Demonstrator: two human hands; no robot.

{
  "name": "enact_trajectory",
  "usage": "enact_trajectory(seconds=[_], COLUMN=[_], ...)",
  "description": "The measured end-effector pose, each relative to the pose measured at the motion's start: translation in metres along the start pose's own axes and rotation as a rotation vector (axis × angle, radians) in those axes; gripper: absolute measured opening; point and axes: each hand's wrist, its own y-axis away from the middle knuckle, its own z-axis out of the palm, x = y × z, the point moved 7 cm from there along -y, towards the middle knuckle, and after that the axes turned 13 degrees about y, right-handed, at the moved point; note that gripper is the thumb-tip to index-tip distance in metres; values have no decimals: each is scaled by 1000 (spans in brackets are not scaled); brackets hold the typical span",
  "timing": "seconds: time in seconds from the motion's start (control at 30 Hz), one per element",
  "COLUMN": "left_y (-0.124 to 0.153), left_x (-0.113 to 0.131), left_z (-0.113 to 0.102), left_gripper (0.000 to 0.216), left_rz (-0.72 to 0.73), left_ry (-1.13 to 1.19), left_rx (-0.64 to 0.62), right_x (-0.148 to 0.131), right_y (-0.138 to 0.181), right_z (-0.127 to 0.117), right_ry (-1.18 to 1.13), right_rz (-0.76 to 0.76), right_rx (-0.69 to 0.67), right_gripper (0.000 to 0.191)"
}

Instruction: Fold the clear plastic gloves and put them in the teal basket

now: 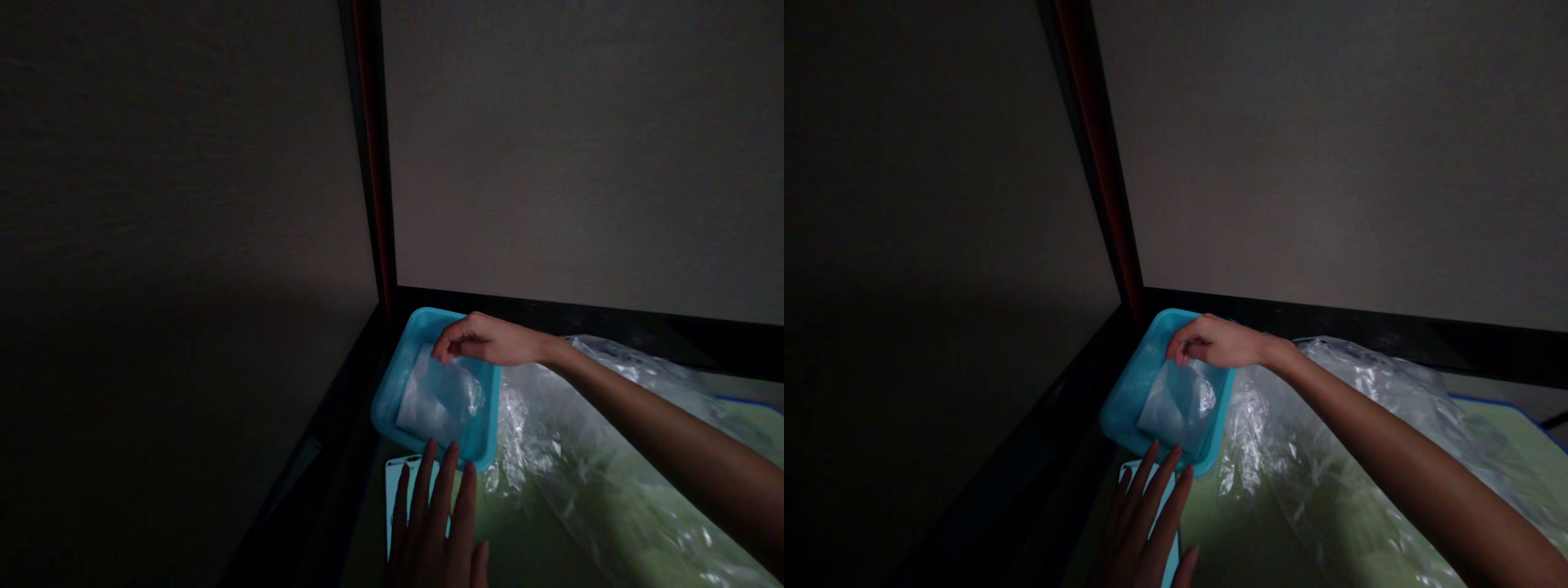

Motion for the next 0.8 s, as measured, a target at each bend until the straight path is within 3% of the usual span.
enact_trajectory(seconds=[0.13, 0.4, 0.63, 0.8], left_y=[0, 0, -1, -3], left_x=[1, 1, 3, 4], left_z=[0, 0, -1, -1], left_gripper=[64, 64, 60, 59], left_rz=[-2, 18, 62, 59], left_ry=[4, -57, -118, -127], left_rx=[-5, 3, 12, 22], right_x=[1, -12, -6, -11], right_y=[-7, -28, -21, -19], right_z=[-2, 14, 28, 29], right_ry=[-5, 198, 244, 210], right_rz=[43, -25, 48, 0], right_rx=[33, -96, -194, -295], right_gripper=[11, 48, 53, 59])
